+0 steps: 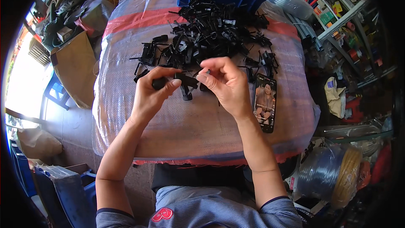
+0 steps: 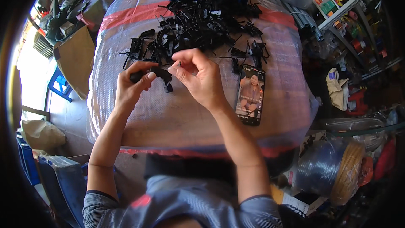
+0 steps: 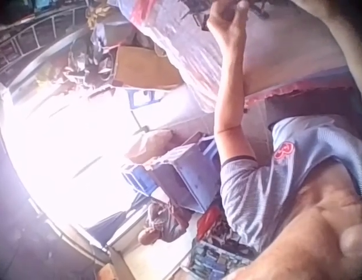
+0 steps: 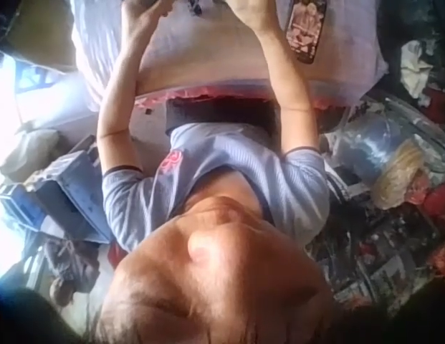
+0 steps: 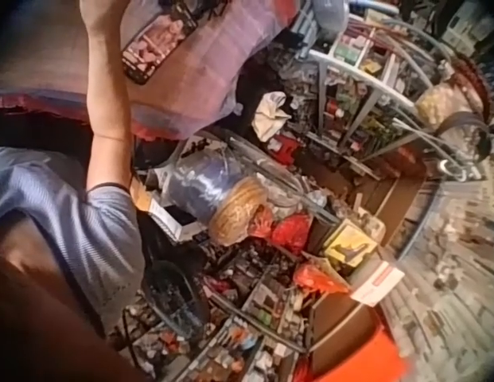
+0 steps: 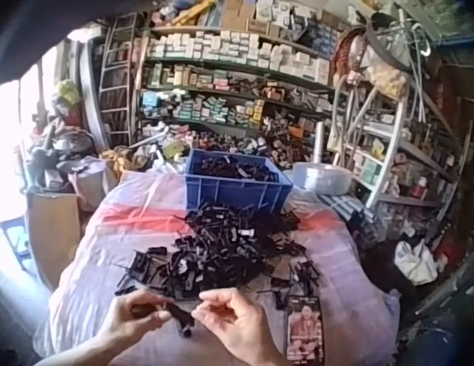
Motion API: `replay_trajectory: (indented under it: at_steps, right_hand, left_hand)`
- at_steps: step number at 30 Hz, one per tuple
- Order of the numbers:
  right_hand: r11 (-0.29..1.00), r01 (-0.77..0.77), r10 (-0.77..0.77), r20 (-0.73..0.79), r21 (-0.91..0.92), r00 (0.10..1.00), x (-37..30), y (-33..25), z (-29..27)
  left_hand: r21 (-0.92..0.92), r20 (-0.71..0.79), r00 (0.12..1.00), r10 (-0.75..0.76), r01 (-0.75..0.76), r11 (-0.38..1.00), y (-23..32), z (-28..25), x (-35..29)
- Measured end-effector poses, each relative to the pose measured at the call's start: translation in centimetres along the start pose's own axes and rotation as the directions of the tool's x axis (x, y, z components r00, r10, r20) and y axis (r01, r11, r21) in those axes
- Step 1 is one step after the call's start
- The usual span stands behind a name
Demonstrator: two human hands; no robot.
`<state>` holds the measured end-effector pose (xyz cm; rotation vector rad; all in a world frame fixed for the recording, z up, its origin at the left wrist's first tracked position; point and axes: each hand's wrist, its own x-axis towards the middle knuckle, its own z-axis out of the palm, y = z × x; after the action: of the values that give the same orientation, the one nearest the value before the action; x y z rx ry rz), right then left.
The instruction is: Assembling small black plastic components at a workbench.
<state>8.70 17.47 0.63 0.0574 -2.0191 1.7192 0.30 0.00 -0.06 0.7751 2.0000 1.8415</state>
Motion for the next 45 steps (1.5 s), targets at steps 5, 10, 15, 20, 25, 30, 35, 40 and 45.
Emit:
replay_trajectory:
  at_steps: [5, 10, 15, 20, 25, 30, 35, 40, 45]
  right_hand:
    - [0.994, 0.060, -0.045, -0.151, 0.094, 0.987, -0.3, -0.6, 1.2]
    - [0.992, 0.112, -0.116, 0.090, 0.055, 0.989, -0.3, -0.1, 1.2]
    - [0.928, -0.234, 0.198, 0.149, 0.290, 0.969, -0.6, -0.2, 1.9]
    - [0.572, -0.496, 0.300, 0.396, 0.654, 0.868, -0.7, 1.9, 1.6]
    - [0.364, -0.577, 0.359, 0.462, 0.731, 0.811, -0.7, 1.8, 2.0]
    - [0.387, -0.588, 0.344, 0.480, 0.710, 0.807, -0.8, 1.7, 1.9]
    - [0.944, 0.166, -0.090, 0.263, -0.286, 0.961, -0.6, -1.2, 2.4]
    - [0.643, 0.475, -0.393, 0.273, -0.601, 0.878, -0.8, -0.5, 2.6]
    - [0.640, 0.402, -0.326, 0.242, -0.655, 0.914, -1.0, 0.1, 2.6]
  left_hand:
    - [-0.159, 0.039, 0.994, -0.100, 0.105, 0.982, 0.3, 0.0, -0.3]
    - [-0.114, 0.011, 0.999, 0.031, -0.030, 0.993, -0.2, 0.8, -0.7]
    - [0.146, -0.045, 0.918, 0.395, -0.385, 0.911, 0.1, 0.9, -1.0]
    - [0.244, -0.031, 0.888, 0.459, -0.438, 0.865, 0.8, 1.0, -1.3]
    - [0.189, -0.005, 0.860, 0.510, -0.500, 0.845, 0.8, 0.8, -1.4]
    - [0.161, 0.014, 0.892, 0.451, -0.447, 0.880, 0.9, 0.4, -1.0]
    - [-0.436, -0.078, 0.970, -0.228, 0.173, 0.883, 0.1, -1.0, -0.1]
    - [-0.604, 0.107, 0.937, -0.334, 0.328, 0.727, -1.1, 0.3, 0.0]
    - [-0.485, 0.171, 0.948, -0.270, 0.320, 0.814, -0.7, 1.7, -0.9]
